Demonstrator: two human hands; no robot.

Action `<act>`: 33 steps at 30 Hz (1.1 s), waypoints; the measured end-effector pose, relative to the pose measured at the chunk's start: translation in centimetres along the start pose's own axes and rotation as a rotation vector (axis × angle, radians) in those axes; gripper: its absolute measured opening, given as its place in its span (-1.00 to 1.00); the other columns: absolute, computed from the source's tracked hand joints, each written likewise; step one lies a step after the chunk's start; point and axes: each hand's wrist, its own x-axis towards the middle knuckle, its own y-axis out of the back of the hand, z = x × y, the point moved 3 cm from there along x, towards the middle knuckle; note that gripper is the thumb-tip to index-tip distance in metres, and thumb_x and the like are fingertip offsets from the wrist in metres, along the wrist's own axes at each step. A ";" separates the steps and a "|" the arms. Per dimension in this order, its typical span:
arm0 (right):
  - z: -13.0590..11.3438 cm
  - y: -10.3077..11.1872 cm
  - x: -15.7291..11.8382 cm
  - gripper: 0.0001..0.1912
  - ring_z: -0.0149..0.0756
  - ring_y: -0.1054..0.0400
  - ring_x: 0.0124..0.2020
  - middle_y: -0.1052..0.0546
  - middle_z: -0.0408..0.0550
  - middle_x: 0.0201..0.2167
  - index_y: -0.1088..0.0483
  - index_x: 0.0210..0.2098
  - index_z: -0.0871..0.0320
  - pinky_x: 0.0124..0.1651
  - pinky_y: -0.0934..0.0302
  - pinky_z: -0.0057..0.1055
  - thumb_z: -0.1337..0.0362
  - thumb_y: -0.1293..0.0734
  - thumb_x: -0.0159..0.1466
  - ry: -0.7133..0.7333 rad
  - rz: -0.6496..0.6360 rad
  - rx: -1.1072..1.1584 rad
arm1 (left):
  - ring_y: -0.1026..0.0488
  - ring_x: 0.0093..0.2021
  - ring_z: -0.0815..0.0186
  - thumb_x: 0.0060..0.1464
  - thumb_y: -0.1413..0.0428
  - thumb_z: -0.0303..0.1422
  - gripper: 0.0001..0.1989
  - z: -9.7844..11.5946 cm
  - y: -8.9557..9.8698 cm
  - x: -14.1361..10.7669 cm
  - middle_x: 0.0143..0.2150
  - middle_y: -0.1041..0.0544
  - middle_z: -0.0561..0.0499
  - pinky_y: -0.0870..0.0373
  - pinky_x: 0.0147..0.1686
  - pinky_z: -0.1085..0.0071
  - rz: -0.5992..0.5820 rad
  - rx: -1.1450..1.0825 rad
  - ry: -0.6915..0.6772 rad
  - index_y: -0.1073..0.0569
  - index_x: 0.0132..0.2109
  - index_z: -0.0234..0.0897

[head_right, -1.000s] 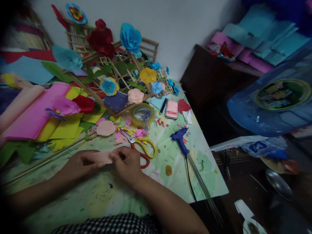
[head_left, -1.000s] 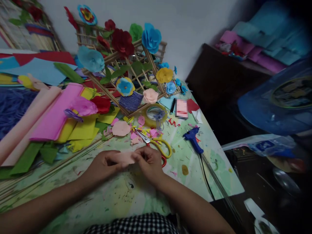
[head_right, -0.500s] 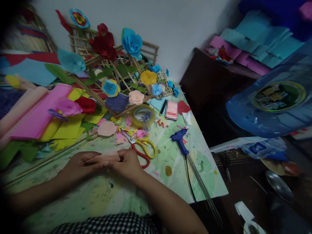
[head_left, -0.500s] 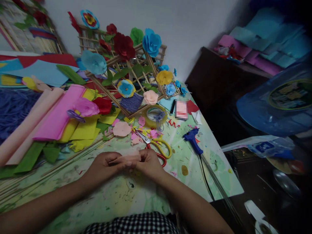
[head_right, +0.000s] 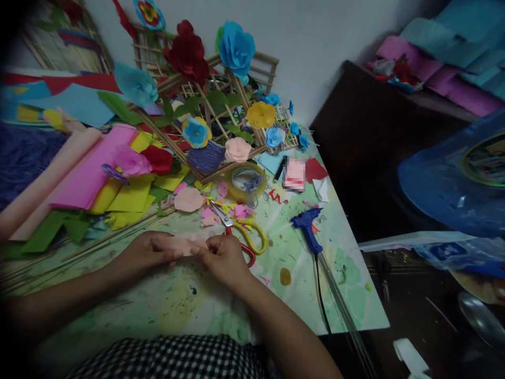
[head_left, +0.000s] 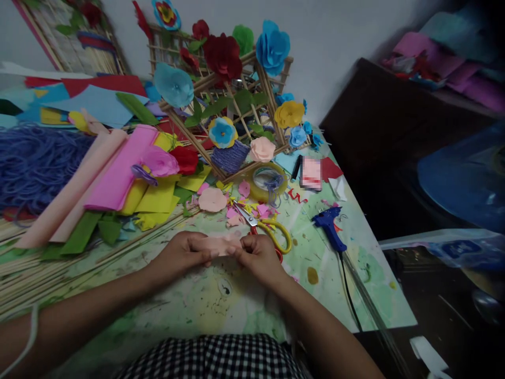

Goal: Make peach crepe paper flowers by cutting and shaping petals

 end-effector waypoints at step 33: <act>0.2 -0.1 -0.1 -0.66 -0.48 -0.17 -0.66 -0.39 -0.17 -0.69 -0.37 -0.52 0.18 -0.57 0.01 -0.53 0.00 -0.36 0.07 -0.057 0.151 0.318 | -0.33 -0.48 0.35 0.12 -0.03 -0.12 -0.59 0.3 1.0 -0.3 -0.55 -0.48 0.01 -0.21 -0.44 0.46 0.004 -0.071 -0.142 -0.51 -0.52 -0.29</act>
